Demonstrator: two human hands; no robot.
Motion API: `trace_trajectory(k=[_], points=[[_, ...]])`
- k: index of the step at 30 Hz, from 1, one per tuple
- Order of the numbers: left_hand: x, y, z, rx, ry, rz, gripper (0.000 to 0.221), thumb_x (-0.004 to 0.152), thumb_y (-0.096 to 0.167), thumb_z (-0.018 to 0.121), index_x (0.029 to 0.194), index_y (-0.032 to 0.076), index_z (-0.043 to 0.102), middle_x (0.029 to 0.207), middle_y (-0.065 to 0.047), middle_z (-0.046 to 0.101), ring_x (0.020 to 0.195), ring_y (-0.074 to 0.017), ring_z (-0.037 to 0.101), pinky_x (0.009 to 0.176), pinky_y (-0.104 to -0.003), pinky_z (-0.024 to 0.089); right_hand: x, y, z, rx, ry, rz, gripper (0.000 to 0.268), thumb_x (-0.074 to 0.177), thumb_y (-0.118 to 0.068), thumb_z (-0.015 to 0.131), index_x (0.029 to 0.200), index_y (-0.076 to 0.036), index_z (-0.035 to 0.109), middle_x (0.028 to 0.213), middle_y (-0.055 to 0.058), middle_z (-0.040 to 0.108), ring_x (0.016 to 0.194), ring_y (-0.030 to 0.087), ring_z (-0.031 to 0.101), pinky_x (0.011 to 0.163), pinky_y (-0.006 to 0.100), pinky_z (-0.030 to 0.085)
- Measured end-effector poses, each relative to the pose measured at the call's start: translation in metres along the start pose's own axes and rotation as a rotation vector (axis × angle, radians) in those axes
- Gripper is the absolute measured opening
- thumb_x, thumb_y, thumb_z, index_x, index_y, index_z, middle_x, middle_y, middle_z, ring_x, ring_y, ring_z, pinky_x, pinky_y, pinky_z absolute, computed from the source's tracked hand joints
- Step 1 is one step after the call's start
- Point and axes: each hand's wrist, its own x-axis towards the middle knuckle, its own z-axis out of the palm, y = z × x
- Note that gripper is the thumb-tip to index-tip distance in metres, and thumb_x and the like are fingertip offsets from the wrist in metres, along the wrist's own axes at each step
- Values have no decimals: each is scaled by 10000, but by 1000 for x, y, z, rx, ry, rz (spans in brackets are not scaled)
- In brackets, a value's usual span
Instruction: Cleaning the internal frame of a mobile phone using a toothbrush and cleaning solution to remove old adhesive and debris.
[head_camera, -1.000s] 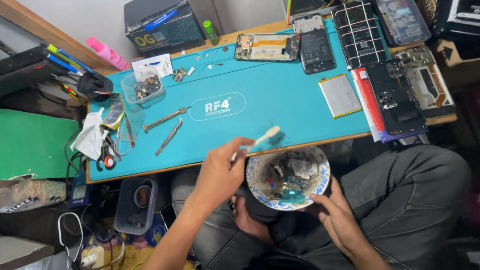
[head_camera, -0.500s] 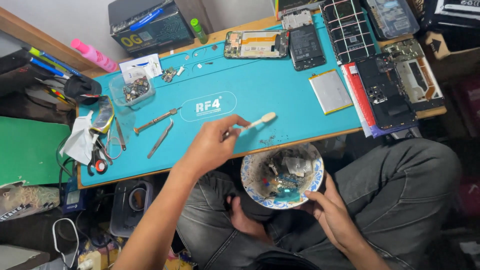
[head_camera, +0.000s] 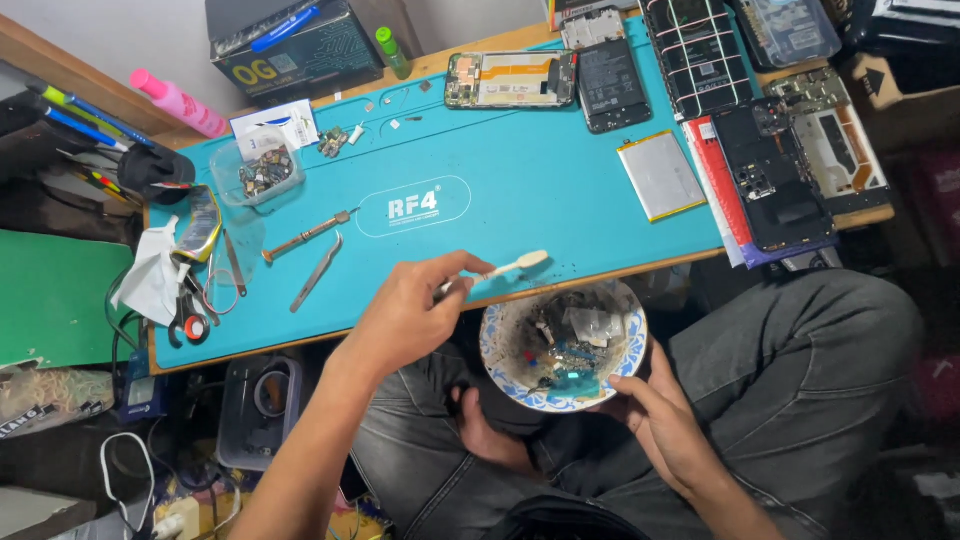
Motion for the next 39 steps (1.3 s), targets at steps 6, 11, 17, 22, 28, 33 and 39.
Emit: trace_trajectory(k=[6, 11, 17, 22, 28, 33, 39], points=[[-14, -1, 5, -45, 61, 11, 331, 937, 52, 604, 1172, 149, 815, 590, -25, 631, 457, -131, 434, 456, -332, 385, -1, -6, 5, 4, 18, 23, 868, 917, 16, 479, 1741, -149, 261, 1506, 236, 589, 1216, 331, 634, 969, 481, 540], [-31, 1, 12, -31, 91, -15, 309, 921, 48, 631, 1151, 139, 817, 633, -55, 721, 442, -140, 473, 441, -333, 390, -1, -8, 8, -20, 26, 24, 841, 923, 8, 477, 1727, -137, 276, 1486, 240, 584, 1203, 339, 634, 960, 513, 563], [-40, 7, 22, -75, 125, -9, 296, 908, 41, 626, 1129, 112, 811, 662, -62, 736, 448, -149, 482, 445, -351, 402, -1, -6, 7, -19, 25, 20, 857, 920, 2, 480, 1735, -150, 265, 1493, 239, 575, 1205, 336, 623, 969, 502, 548], [-42, 12, 31, -20, 142, -9, 342, 872, 54, 622, 1147, 143, 804, 749, -61, 767, 503, -188, 586, 515, -363, 486, 0, -5, 8, -35, 25, 19, 862, 921, 0, 478, 1739, -150, 248, 1511, 234, 561, 1212, 334, 622, 964, 499, 542], [-47, 10, 42, -7, 187, 49, 358, 855, 27, 639, 1159, 139, 790, 757, -43, 734, 529, -186, 572, 534, -356, 471, 1, -3, 3, -39, 7, -3, 855, 920, -10, 487, 1733, -139, 256, 1496, 231, 568, 1192, 318, 624, 929, 478, 551], [-50, 6, 45, 25, 278, 111, 342, 897, 14, 634, 1195, 112, 768, 701, -36, 632, 532, -183, 517, 526, -358, 428, 1, -5, 5, -42, 27, 18, 839, 926, -5, 482, 1727, -137, 268, 1482, 225, 574, 1184, 311, 624, 935, 481, 553], [-54, 1, 46, -31, 316, 88, 451, 818, -42, 635, 1214, 112, 785, 871, -43, 765, 549, -158, 573, 516, -324, 469, 1, -4, 4, -16, 27, 9, 851, 922, 9, 485, 1730, -139, 264, 1499, 226, 569, 1196, 316, 627, 936, 479, 552]])
